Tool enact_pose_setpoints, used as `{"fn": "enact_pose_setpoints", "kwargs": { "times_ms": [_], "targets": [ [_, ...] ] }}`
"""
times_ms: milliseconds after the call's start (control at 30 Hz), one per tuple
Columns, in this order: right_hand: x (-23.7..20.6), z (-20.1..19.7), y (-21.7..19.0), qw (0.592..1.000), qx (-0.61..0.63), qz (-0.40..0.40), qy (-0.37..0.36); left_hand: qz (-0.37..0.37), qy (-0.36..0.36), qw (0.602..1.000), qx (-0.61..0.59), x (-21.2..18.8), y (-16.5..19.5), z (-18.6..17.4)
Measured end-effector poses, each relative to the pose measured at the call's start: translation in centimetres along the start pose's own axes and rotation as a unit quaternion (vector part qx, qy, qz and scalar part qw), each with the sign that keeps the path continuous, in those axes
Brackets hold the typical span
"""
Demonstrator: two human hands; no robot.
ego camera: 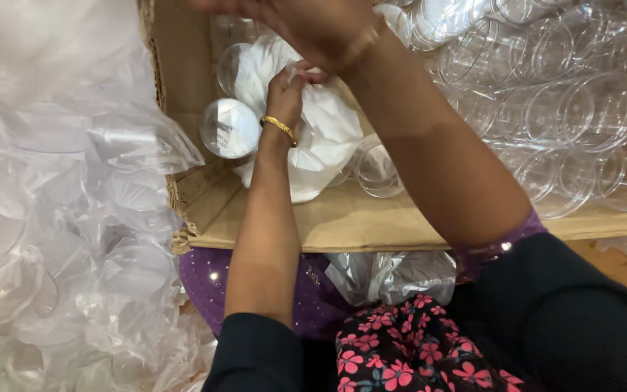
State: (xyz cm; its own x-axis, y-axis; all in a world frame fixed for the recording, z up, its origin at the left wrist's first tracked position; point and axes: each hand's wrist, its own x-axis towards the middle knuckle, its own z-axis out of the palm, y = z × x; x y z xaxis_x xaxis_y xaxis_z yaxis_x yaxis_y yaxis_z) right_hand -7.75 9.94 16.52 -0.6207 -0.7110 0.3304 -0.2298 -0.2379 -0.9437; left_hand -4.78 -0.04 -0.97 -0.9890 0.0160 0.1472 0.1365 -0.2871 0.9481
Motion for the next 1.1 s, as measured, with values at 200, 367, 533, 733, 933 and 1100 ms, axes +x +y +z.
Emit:
{"fn": "enact_pose_setpoints", "kwargs": {
  "times_ms": [200,367,533,733,933,1100],
  "targets": [
    [-11.3,-1.0,2.6,0.859,-0.487,-0.074,0.137,0.005,0.029,1.0,0.0,0.3,0.6,0.8],
    [-14.6,-3.1,6.0,0.937,-0.24,0.16,0.197,-0.085,0.013,0.996,-0.019,-0.7,2.3,1.5],
    [-15.4,-4.4,6.9,0.923,-0.277,0.158,0.216,-0.004,-0.027,0.997,0.067,-1.2,2.7,1.4],
    [-15.1,-3.8,7.0,0.881,-0.362,0.173,0.25,-0.052,0.006,0.992,0.115,-0.8,1.5,1.5],
    [-15.5,-5.0,5.5,0.938,0.153,0.224,0.216,-0.132,-0.07,0.985,-0.086,-1.5,1.7,1.0],
    [-17.5,-6.7,4.1,0.897,0.336,0.071,0.279,-0.153,-0.018,0.976,-0.153,-2.0,3.0,0.8]
  ]
}}
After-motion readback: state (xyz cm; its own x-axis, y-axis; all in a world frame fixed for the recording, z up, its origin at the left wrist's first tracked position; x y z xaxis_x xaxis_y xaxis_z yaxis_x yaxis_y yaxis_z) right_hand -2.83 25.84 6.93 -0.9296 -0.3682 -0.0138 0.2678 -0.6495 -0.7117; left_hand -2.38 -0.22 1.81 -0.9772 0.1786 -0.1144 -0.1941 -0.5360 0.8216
